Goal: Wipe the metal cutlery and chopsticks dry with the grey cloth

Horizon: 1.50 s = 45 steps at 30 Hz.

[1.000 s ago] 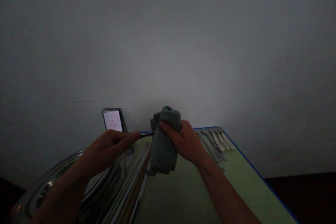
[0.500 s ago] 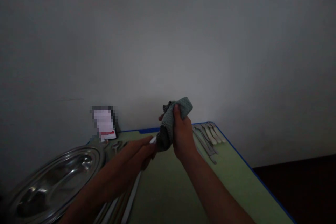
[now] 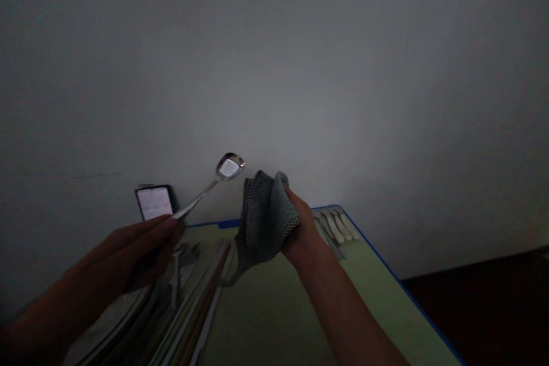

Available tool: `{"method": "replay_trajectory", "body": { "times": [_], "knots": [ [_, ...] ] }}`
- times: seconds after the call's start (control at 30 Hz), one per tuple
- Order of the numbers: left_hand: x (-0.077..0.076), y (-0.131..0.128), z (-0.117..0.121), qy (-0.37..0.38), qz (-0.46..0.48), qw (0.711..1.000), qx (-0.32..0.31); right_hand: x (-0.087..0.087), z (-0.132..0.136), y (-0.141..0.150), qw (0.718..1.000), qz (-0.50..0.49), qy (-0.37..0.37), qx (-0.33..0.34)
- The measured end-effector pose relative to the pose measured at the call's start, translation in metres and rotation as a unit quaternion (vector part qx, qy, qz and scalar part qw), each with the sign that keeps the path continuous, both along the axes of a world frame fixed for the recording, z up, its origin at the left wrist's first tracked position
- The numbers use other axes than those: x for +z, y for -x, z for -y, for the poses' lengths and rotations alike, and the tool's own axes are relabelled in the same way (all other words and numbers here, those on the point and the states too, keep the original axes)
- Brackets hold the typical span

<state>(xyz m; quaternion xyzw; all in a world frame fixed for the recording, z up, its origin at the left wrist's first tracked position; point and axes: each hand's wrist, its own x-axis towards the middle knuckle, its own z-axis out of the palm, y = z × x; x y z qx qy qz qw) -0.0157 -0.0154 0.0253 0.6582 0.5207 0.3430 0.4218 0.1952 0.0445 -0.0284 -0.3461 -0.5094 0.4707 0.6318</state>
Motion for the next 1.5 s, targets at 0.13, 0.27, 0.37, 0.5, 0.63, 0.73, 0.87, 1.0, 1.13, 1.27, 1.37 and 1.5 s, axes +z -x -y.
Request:
{"method": "replay_trajectory", "body": {
  "times": [0.13,0.27,0.37,0.5,0.63,0.73,0.87,1.0,1.13,1.27,1.37,1.5],
  "knots": [
    [-0.004,-0.005,0.002,0.010,0.011,1.000,0.000,0.013,0.002,0.008,0.972,-0.183,0.135,0.055],
    [-0.010,-0.019,0.003,-0.012,-0.030,0.999,-0.024,0.031,0.013,0.016,0.954,-0.263,0.109,0.093],
    [-0.012,-0.026,0.003,-0.014,-0.068,0.997,-0.031,0.038,0.021,0.019,0.948,-0.284,0.092,0.112],
    [-0.016,-0.025,0.002,0.007,-0.114,0.990,-0.085,0.032,0.025,0.025,0.950,-0.272,0.115,0.104],
    [-0.016,-0.023,0.005,0.011,-0.138,0.985,-0.105,0.021,0.023,0.034,0.953,-0.274,0.103,0.073],
    [-0.010,-0.022,0.008,0.017,-0.136,0.985,-0.105,0.016,0.022,0.038,0.957,-0.267,0.079,0.079],
    [0.000,-0.013,0.007,0.010,-0.108,0.990,-0.088,0.015,0.022,0.030,0.974,-0.204,0.055,0.086],
    [0.004,0.006,0.003,-0.037,-0.101,0.993,-0.040,0.019,0.024,0.007,0.994,0.013,0.013,0.111],
    [0.005,0.014,0.005,-0.124,-0.188,0.974,-0.036,0.030,0.030,-0.015,0.964,0.244,-0.046,0.095],
    [0.002,0.010,0.011,-0.156,-0.294,0.941,-0.067,0.041,0.037,-0.027,0.921,0.370,-0.072,0.101],
    [0.001,0.006,0.015,-0.152,-0.340,0.923,-0.099,0.047,0.041,-0.032,0.883,0.450,-0.068,0.117],
    [0.001,0.006,0.019,-0.116,-0.364,0.913,-0.143,0.048,0.046,-0.035,0.831,0.532,-0.053,0.156]
  ]
}}
